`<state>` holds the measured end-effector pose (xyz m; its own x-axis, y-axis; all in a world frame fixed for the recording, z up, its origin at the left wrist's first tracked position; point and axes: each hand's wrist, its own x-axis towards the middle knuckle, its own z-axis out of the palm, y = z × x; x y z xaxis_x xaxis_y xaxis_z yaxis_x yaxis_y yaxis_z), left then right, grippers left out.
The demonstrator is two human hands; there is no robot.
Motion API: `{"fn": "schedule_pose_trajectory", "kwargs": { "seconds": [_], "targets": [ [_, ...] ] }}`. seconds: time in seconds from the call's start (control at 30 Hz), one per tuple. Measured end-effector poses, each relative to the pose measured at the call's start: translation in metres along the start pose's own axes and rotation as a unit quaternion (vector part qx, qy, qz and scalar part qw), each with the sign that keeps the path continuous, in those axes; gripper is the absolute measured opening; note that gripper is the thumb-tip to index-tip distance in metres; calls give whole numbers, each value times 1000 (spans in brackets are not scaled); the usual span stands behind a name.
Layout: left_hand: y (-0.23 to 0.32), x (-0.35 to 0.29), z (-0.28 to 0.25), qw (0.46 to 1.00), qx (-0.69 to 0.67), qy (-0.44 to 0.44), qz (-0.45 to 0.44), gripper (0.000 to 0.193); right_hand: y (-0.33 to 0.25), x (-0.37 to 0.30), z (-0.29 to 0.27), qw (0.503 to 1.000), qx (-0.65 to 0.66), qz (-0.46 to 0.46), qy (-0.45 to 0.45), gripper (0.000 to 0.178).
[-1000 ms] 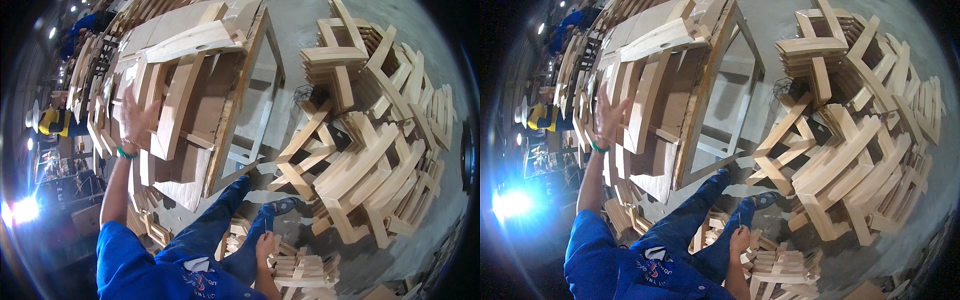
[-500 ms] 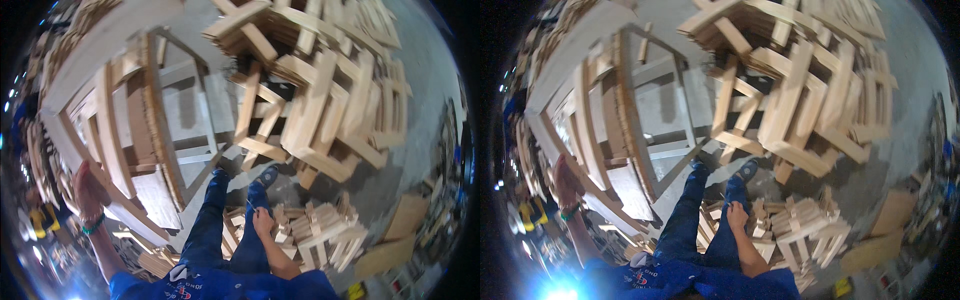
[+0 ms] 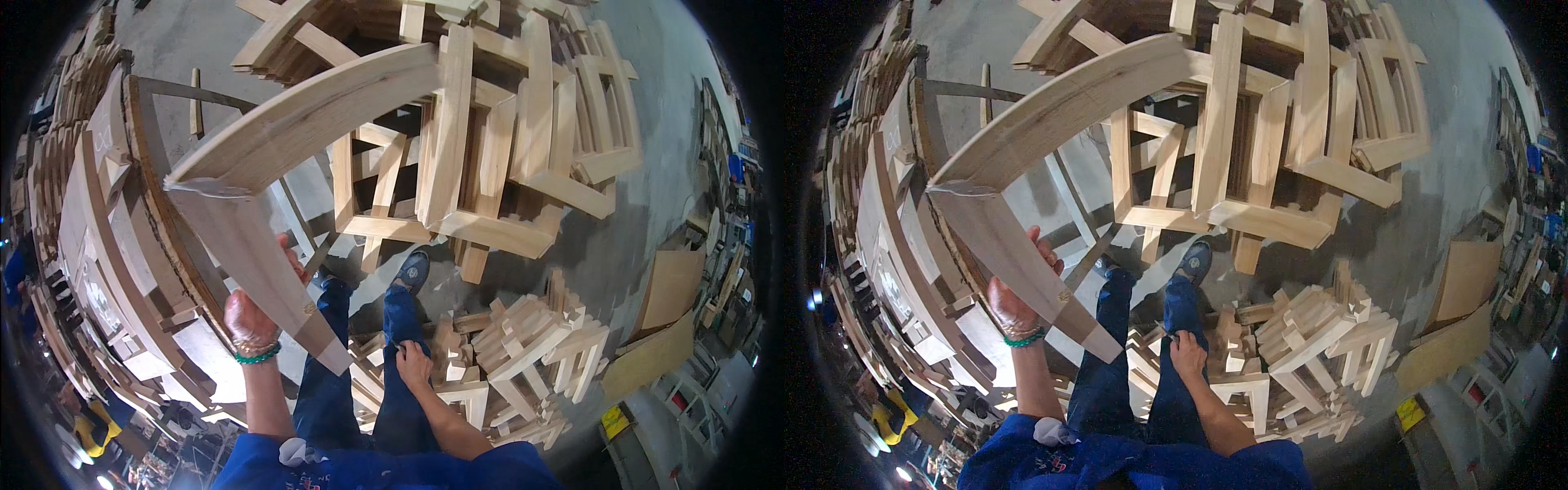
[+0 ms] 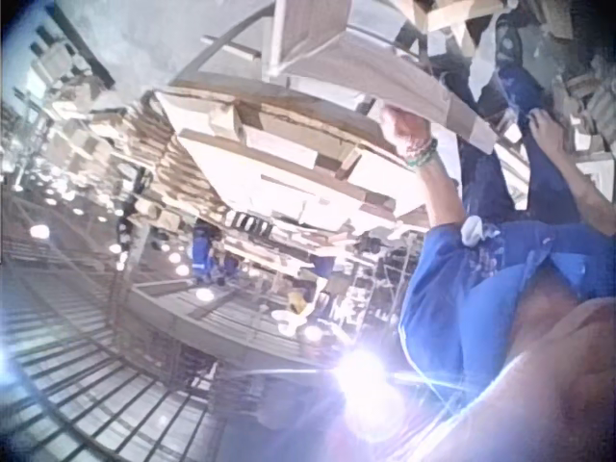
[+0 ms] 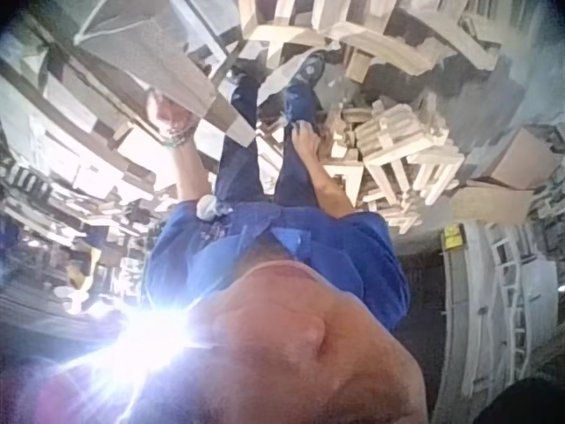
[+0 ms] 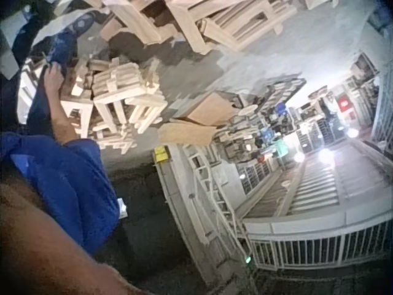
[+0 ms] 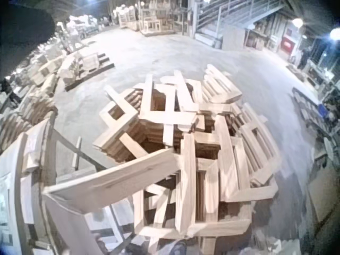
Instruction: The person scrapes wooden frames with a small metal tool, removing surface material and placing finished pieces into a pile. The person repeatedly picks up frames, scrapes them, and stacks them.
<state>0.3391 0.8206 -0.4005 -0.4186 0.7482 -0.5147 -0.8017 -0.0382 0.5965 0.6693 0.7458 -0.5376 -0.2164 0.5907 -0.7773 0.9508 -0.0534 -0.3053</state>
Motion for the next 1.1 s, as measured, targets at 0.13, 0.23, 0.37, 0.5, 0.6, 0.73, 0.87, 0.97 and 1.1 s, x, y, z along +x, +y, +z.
{"fn": "schedule_pose_trajectory", "kwargs": {
  "seconds": [0.13,0.23,0.37,0.5,0.6,0.73,0.87,0.97,1.1],
  "targets": [
    [-46,12,-20,1000,-28,6,-12,94,4,2,0,1000,4,-3,1,21],
    [-69,38,-31,998,27,-8,-55,90,8,4,-2,999,33,-15,1,21],
    [-122,97,-35,985,150,68,-46,68,13,7,-2,1000,22,-2,-15,22],
    [-173,164,-89,967,215,137,-18,63,20,5,9,999,24,-5,-33,24],
    [-211,210,-114,954,254,161,-7,63,24,7,13,999,39,-5,-33,24],
    [-242,261,-137,929,344,117,73,64,29,7,22,997,72,-13,-3,24],
    [-275,287,-132,945,313,82,51,65,36,8,26,997,74,1,-30,26],
    [-278,301,-153,867,468,145,88,78,34,10,24,994,95,-10,-49,26],
    [-309,279,-141,786,602,135,33,96,32,7,25,996,57,29,-57,27]
  ]
}}
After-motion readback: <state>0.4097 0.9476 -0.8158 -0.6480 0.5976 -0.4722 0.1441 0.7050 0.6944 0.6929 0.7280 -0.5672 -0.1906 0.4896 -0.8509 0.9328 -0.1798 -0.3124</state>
